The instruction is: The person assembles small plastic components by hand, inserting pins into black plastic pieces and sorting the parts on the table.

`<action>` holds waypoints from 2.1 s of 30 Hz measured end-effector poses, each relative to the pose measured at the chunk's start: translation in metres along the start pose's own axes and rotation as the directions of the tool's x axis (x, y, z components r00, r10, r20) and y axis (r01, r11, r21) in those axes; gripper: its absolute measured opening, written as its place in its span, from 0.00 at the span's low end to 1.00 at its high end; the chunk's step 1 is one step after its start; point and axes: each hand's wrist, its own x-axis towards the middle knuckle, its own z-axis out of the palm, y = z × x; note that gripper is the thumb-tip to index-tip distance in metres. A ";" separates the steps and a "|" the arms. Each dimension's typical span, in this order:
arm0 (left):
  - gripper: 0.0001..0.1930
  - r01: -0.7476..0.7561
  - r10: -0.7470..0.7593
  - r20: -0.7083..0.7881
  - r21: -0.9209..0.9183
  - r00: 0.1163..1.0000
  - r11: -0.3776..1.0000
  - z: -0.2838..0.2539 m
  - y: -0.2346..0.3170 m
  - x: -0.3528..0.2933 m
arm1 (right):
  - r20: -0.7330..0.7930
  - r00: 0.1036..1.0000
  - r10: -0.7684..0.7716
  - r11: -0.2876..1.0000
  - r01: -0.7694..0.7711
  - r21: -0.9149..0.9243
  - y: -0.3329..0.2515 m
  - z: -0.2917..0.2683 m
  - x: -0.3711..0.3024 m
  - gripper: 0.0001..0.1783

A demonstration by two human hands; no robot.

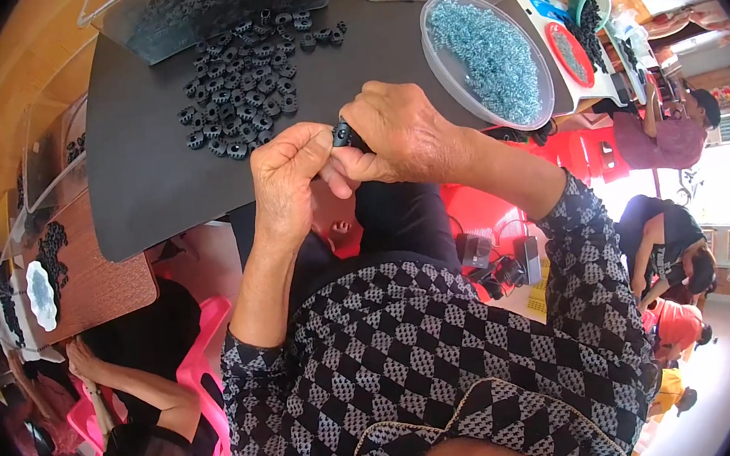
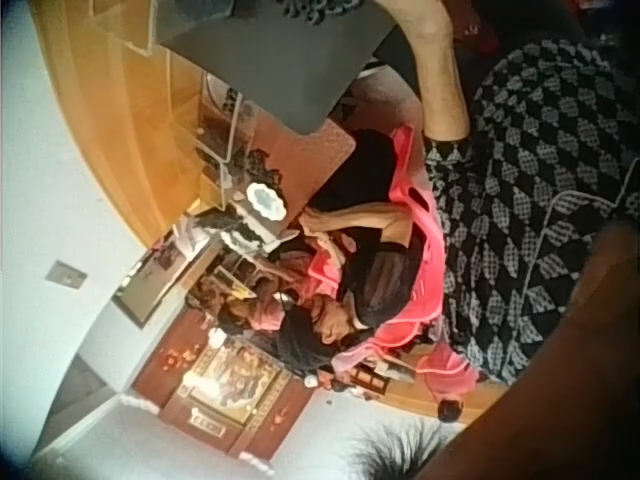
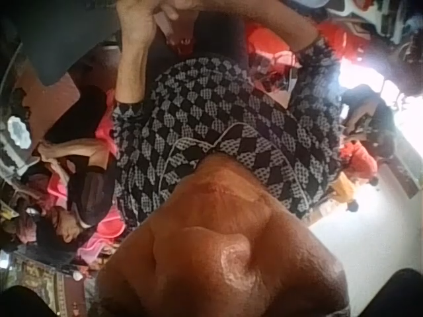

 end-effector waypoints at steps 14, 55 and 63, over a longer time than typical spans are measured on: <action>0.10 0.015 -0.015 0.004 0.034 1.000 0.999 -0.002 -0.001 0.004 | 0.013 1.000 0.015 0.999 -0.016 0.029 0.001 0.001 -0.001 0.14; 0.11 -0.024 0.026 -0.015 0.124 1.000 0.992 0.005 -0.008 -0.002 | -0.469 0.877 0.109 0.976 -0.005 0.217 0.148 -0.136 0.028 0.11; 0.11 -0.019 0.023 -0.023 0.174 0.999 0.985 0.003 -0.014 -0.005 | -0.441 0.869 0.224 0.690 -0.461 -0.558 0.174 -0.124 0.020 0.10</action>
